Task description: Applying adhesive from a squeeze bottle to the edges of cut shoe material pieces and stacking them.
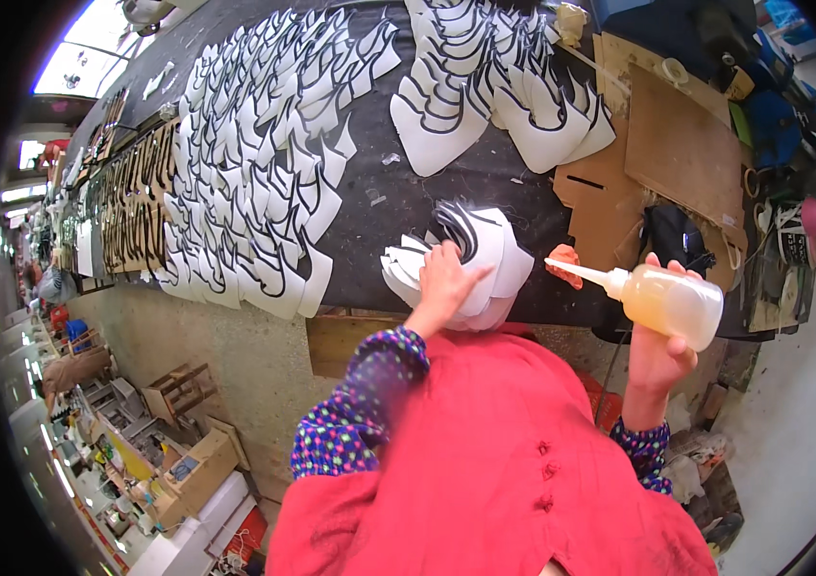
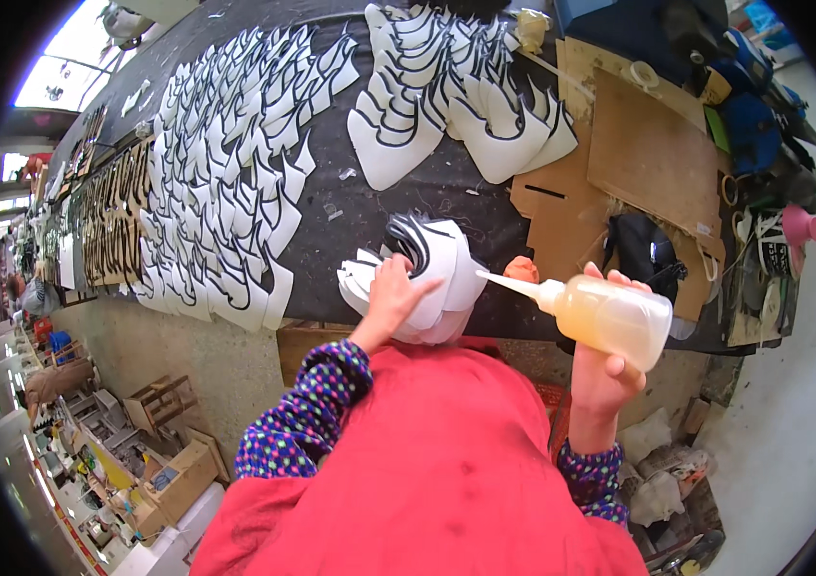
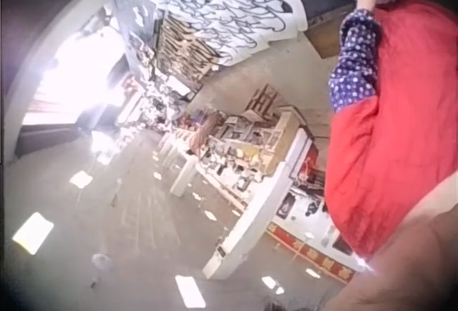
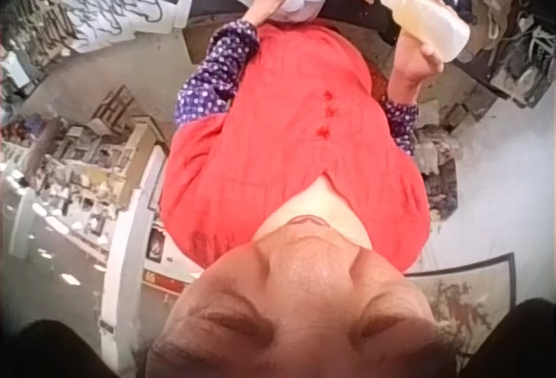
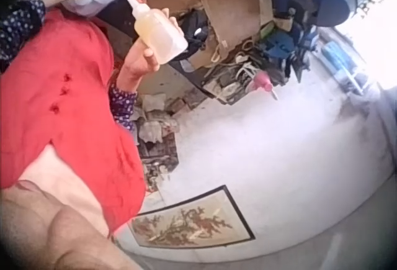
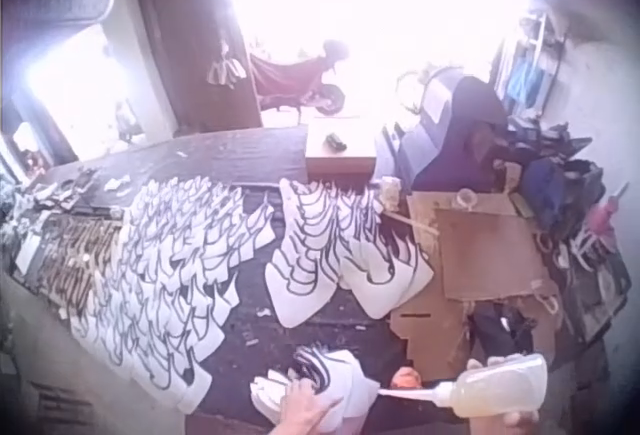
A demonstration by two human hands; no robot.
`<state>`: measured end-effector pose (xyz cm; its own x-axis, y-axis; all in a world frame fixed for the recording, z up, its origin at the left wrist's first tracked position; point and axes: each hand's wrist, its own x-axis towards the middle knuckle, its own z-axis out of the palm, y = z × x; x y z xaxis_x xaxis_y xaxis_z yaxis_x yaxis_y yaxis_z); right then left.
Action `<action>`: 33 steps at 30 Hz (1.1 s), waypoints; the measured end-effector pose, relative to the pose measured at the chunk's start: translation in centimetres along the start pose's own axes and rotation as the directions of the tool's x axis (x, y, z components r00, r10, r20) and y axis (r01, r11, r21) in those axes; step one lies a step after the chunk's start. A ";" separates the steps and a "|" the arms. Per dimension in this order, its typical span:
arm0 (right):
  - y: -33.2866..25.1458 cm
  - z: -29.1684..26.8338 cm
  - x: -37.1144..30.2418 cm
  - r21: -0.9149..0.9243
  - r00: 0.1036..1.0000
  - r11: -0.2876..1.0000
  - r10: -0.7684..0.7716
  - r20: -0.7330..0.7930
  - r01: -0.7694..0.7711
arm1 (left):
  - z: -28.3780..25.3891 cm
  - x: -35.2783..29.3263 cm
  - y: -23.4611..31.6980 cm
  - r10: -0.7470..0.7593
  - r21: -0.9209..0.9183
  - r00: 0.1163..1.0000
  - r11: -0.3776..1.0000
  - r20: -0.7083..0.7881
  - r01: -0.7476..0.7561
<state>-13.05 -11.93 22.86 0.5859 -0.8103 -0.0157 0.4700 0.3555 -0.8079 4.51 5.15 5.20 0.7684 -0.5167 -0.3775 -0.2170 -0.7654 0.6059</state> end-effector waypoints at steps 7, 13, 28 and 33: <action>-0.2 1.3 0.1 0.102 0.991 0.993 0.047 0.127 -0.060 | 2.3 -3.1 0.3 0.157 0.214 0.955 0.971 -0.252 -0.103; -0.4 0.8 0.2 0.107 0.987 0.992 0.043 0.154 -0.060 | 0.0 -5.5 -2.3 0.285 0.424 0.958 0.864 0.033 -0.272; -0.3 -0.5 -0.6 0.151 0.989 0.988 0.020 0.148 -0.043 | 3.0 -1.7 0.9 -0.022 -0.170 0.974 0.985 -0.226 -0.017; -0.1 -0.1 -0.6 0.136 0.987 0.989 0.042 0.157 -0.064 | 1.2 -1.9 2.2 -0.021 -0.386 0.999 0.922 -0.043 0.003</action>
<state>-13.50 -11.51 22.95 0.7019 -0.7110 0.0428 0.5166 0.4667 -0.7178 1.82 3.96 6.43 0.7981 -0.4834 -0.3597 0.0344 -0.5594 0.8282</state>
